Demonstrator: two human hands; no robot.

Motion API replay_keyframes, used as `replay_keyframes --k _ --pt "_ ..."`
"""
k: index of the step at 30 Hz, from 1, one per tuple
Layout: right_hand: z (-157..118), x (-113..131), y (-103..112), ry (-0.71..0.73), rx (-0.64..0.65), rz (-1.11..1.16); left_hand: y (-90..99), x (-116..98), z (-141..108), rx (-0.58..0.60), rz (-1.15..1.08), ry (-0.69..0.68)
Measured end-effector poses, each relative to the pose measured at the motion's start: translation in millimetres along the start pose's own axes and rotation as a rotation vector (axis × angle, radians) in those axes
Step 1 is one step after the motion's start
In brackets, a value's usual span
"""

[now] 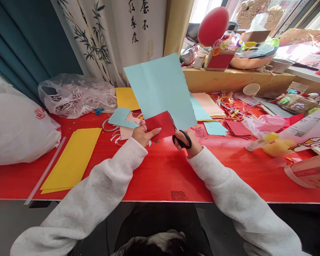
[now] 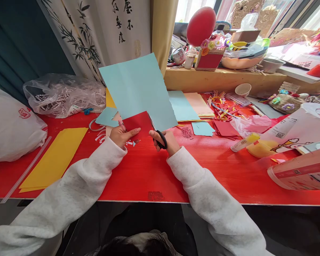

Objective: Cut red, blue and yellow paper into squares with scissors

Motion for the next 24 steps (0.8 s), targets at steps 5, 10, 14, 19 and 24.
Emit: replay_keyframes --k 5,10,14,19,24 --pt "-0.1 0.7 1.2 -0.001 -0.007 -0.02 -3.6 -0.7 -2.0 0.019 -0.071 0.008" --pt "0.3 1.2 3.4 -0.021 -0.038 -0.084 -2.5 1.5 -0.6 0.015 -0.068 0.009" --pt "-0.2 2.1 2.4 -0.005 -0.022 -0.064 -1.2 2.9 0.6 0.013 -0.056 0.013" --pt "-0.5 2.4 2.5 0.001 -0.012 -0.068 -2.7 2.5 0.4 0.033 -0.042 0.003" --pt "0.1 0.3 5.8 -0.049 -0.051 -0.102 -4.8 0.3 -1.2 0.041 -0.035 -0.006"
Point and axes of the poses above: each hand's wrist, its own z-axis towards the middle knuckle, its own y-axis out of the back of the hand, x = y × z, the point moved 8 cm from there along z, towards the middle knuckle, and after that the axes turned 12 degrees about -z, right-handed, at the moved point
